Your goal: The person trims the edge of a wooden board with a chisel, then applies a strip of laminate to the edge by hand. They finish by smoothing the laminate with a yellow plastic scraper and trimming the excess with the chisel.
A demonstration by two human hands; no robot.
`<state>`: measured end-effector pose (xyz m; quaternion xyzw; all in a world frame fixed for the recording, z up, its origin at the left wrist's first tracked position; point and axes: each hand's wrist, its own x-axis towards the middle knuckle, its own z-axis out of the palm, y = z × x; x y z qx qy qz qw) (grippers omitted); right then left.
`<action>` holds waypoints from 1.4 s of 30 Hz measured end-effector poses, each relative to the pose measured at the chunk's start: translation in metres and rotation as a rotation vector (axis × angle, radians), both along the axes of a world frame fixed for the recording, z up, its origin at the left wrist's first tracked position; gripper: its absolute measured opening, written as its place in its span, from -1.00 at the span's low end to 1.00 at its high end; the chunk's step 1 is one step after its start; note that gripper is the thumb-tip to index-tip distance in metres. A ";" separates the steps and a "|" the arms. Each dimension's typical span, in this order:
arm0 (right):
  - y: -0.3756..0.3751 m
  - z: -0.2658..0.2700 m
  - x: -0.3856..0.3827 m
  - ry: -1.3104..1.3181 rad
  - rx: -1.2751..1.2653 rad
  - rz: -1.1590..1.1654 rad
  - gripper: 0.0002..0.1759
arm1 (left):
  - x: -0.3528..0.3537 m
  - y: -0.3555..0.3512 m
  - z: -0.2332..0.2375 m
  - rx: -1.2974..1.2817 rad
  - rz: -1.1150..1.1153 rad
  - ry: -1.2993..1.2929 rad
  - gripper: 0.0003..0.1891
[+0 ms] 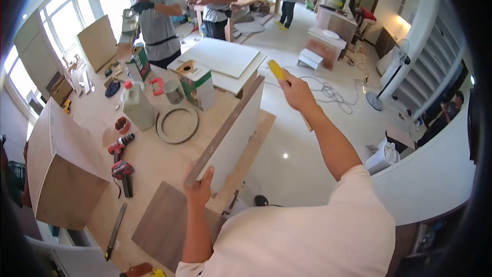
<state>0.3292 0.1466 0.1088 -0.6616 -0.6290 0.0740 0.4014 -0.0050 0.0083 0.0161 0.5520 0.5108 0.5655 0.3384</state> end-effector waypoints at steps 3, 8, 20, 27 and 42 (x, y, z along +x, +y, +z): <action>-0.054 -0.001 -0.081 -0.050 -0.101 0.645 -0.54 | 0.000 -0.001 -0.004 -0.101 0.001 -0.112 -0.76; -0.118 0.039 -0.156 -0.548 -0.261 0.971 -0.42 | -0.008 0.005 -0.038 0.033 -0.023 -0.194 -0.75; 0.084 0.000 0.067 -0.534 -0.297 0.109 -0.56 | 0.001 0.001 -0.013 -0.026 0.036 0.095 -0.76; -0.097 0.026 -0.122 -0.414 -0.122 0.906 -0.35 | -0.003 0.002 -0.020 -0.179 0.069 -0.024 -0.73; 0.033 -0.102 0.093 0.493 -0.341 0.098 -0.58 | 0.008 -0.005 -0.015 -0.347 0.272 0.134 -0.48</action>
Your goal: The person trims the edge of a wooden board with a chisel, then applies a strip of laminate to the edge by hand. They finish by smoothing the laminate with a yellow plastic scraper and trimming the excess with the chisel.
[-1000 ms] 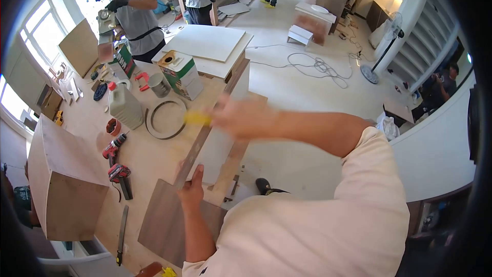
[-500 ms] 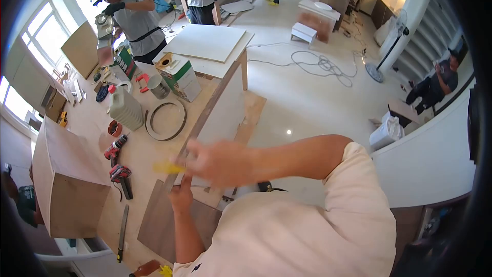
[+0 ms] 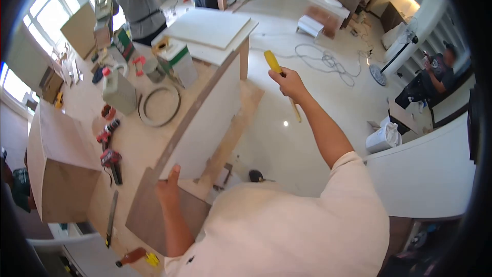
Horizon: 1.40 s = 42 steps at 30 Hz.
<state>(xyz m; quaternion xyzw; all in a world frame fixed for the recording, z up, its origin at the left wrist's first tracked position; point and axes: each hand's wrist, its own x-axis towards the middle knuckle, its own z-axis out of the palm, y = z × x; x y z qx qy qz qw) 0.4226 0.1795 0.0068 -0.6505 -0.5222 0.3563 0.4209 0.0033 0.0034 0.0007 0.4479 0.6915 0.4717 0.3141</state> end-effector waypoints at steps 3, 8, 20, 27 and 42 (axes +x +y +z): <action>-0.006 -0.036 -0.018 0.540 -0.207 -0.026 -0.71 | -0.005 -0.012 -0.003 -0.119 -0.078 -0.032 -0.58; 0.024 -0.054 -0.034 0.758 -0.197 0.103 -0.69 | -0.013 -0.019 -0.066 -0.062 -0.100 -0.178 -0.76; 0.084 -0.093 -0.056 0.963 -0.286 0.527 -0.74 | 0.006 -0.016 -0.100 -0.155 0.051 0.005 -0.69; 0.095 -0.076 -0.074 0.908 -0.203 0.448 -0.77 | 0.017 -0.019 -0.099 -0.040 0.115 -0.264 -0.75; 0.035 -0.049 -0.056 0.567 -0.374 0.083 -0.75 | 0.060 -0.028 -0.109 0.224 0.249 -0.888 -0.71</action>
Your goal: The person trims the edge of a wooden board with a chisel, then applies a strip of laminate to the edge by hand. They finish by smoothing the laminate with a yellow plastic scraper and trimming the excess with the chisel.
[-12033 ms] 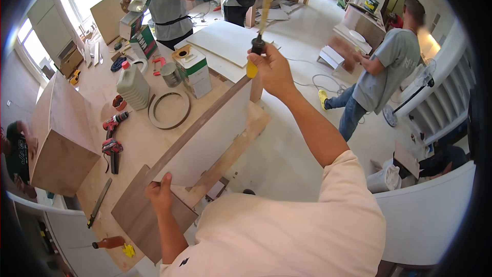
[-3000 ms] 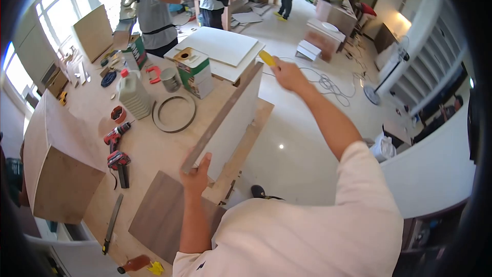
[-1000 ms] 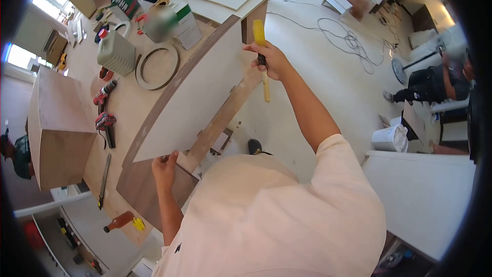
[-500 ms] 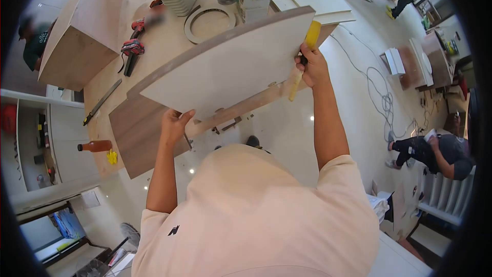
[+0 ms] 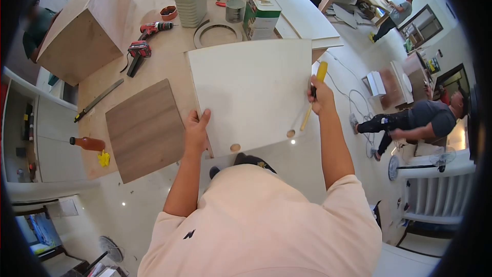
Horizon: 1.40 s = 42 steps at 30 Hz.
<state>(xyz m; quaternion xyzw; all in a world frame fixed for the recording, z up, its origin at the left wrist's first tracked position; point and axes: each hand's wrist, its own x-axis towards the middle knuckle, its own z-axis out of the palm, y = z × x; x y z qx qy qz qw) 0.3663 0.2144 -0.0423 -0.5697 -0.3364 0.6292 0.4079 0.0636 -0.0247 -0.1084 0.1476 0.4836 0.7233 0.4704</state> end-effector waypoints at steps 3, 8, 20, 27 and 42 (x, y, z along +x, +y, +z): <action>-0.016 -0.015 0.006 -0.042 -0.061 0.042 -0.76 | 0.004 -0.003 -0.038 -0.126 0.035 -0.062 -0.69; -0.007 -0.060 0.007 -0.174 -0.173 0.053 -0.72 | 0.012 0.002 -0.084 -0.252 0.099 0.059 -0.60; 0.078 -0.116 -0.027 -0.231 -0.060 0.410 -0.67 | 0.016 0.057 -0.109 -0.608 0.329 0.491 -0.79; 0.104 -0.128 -0.043 -0.370 0.046 0.562 -0.65 | 0.024 0.080 -0.096 -1.080 0.219 0.706 -0.54; 0.105 -0.144 -0.040 -0.483 0.214 0.656 -0.72 | 0.054 0.085 -0.047 -1.168 0.134 0.775 -0.36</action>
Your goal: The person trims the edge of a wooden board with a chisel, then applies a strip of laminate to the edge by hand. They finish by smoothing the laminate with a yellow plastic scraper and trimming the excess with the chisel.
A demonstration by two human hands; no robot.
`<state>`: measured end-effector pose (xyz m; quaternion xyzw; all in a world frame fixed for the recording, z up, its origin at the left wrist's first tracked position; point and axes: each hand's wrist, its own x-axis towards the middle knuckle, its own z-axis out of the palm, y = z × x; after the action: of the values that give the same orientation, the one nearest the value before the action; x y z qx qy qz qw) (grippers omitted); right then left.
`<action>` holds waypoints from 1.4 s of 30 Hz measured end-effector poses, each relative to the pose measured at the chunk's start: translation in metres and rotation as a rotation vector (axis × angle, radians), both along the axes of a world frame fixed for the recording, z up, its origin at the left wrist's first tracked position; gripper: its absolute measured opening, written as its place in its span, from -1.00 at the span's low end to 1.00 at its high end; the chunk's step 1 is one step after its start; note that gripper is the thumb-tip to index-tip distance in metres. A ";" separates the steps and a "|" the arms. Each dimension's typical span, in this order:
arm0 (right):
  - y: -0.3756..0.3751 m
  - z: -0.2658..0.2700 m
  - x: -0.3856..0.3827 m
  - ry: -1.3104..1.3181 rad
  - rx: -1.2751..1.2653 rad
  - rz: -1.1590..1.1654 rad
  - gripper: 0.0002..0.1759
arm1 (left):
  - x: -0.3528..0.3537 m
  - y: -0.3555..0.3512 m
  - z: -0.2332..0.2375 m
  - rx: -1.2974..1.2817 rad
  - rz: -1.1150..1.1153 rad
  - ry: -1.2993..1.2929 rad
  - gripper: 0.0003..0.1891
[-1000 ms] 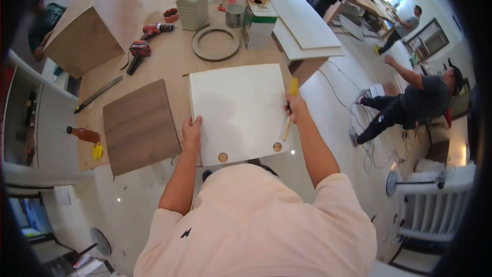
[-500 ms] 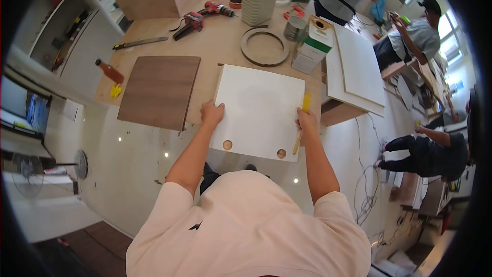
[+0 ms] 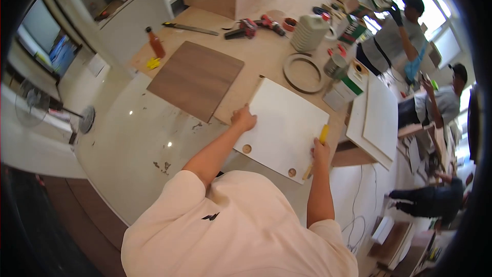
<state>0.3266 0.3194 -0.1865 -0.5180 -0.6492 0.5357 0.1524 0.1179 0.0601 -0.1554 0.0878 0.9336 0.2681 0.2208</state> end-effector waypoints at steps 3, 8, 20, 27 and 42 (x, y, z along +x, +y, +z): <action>-0.001 -0.020 0.003 0.192 0.163 -0.084 -0.76 | 0.005 -0.029 0.003 0.087 -0.075 0.148 -0.35; -0.064 0.048 -0.015 0.122 -0.006 0.066 -0.79 | -0.002 -0.112 -0.013 0.708 -0.103 -0.050 -0.42; -0.219 0.027 -0.263 -0.175 0.502 0.331 -0.51 | -0.065 -0.399 -0.034 0.645 0.276 -0.442 -0.55; -0.237 0.020 -0.309 -0.420 0.626 0.318 -0.45 | -0.088 -0.486 -0.046 0.545 0.496 -0.434 -0.58; -0.374 0.022 -0.392 0.297 0.319 0.644 -0.73 | 0.020 -0.669 -0.187 -0.492 0.120 -0.201 -0.65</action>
<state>-0.0650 -0.0547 -0.1649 -0.1741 -0.8246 0.5177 0.1475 0.1384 -0.6089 -0.3429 -0.0510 0.9477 0.0531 0.3106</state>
